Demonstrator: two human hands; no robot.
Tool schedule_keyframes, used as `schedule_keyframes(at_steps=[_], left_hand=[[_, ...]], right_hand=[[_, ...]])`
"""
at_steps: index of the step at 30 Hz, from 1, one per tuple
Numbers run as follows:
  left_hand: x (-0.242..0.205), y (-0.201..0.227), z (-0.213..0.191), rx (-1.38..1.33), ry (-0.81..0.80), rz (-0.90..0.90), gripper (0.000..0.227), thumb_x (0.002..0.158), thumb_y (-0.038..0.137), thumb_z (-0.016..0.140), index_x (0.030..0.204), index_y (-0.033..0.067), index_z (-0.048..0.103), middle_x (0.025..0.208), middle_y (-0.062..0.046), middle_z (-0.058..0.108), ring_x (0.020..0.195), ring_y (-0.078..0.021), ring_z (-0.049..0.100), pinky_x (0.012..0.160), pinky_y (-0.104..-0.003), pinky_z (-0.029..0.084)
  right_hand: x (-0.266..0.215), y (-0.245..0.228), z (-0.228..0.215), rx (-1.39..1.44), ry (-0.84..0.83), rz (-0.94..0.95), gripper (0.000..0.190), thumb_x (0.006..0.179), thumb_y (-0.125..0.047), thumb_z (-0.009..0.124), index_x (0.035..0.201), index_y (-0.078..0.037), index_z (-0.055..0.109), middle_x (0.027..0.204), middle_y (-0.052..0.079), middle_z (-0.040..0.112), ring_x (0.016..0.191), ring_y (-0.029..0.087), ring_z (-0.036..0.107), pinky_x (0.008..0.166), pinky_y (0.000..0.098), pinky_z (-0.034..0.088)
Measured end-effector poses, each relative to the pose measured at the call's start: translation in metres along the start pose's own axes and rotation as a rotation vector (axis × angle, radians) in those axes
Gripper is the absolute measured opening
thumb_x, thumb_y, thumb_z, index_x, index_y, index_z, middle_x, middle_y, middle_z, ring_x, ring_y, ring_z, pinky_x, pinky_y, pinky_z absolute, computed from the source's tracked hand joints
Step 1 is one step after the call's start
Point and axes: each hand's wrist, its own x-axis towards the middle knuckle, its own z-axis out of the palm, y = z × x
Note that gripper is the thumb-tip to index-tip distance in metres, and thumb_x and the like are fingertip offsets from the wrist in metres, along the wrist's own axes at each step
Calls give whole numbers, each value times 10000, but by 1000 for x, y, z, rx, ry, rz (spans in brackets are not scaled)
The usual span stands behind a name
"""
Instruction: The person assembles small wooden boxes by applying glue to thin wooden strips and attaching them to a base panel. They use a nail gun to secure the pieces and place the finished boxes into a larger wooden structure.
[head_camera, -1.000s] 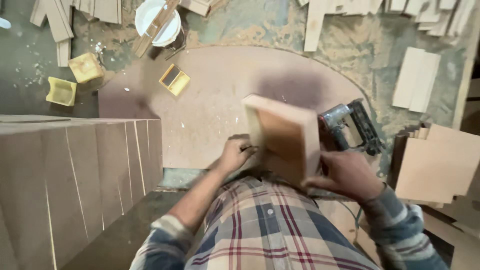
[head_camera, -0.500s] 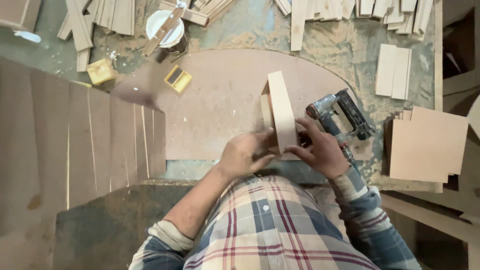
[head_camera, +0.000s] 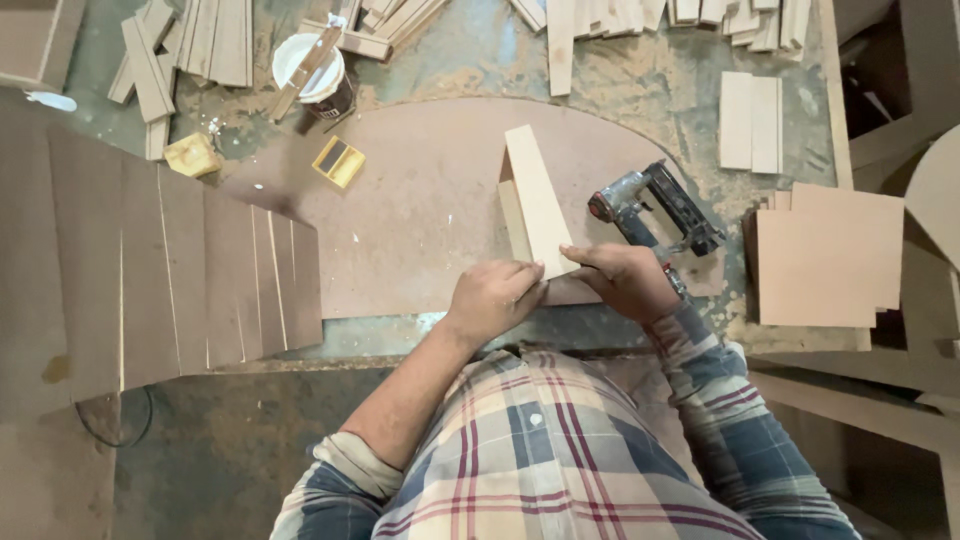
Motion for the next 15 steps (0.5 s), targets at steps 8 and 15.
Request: schedule_keyframes(at_steps=[8, 15], left_hand=[[1, 5, 1, -47, -62, -90, 103, 919, 191, 729, 981, 110, 720, 859, -85, 712, 766, -297, 702, 662, -418, 560], [7, 16, 5, 11, -67, -140, 243, 860, 233, 752, 1084, 141, 760, 822, -77, 704, 719, -297, 690, 606, -425, 543]], right_hand=[[-35, 82, 21, 201, 87, 335, 621, 873, -177, 759, 1446, -86, 541, 1196, 177, 719, 1036, 348, 723, 888, 382, 595], [-71, 178, 61, -469, 178, 390, 985, 745, -300, 830, 1534, 20, 335, 1288, 301, 603, 1144, 471, 620, 972, 524, 502]])
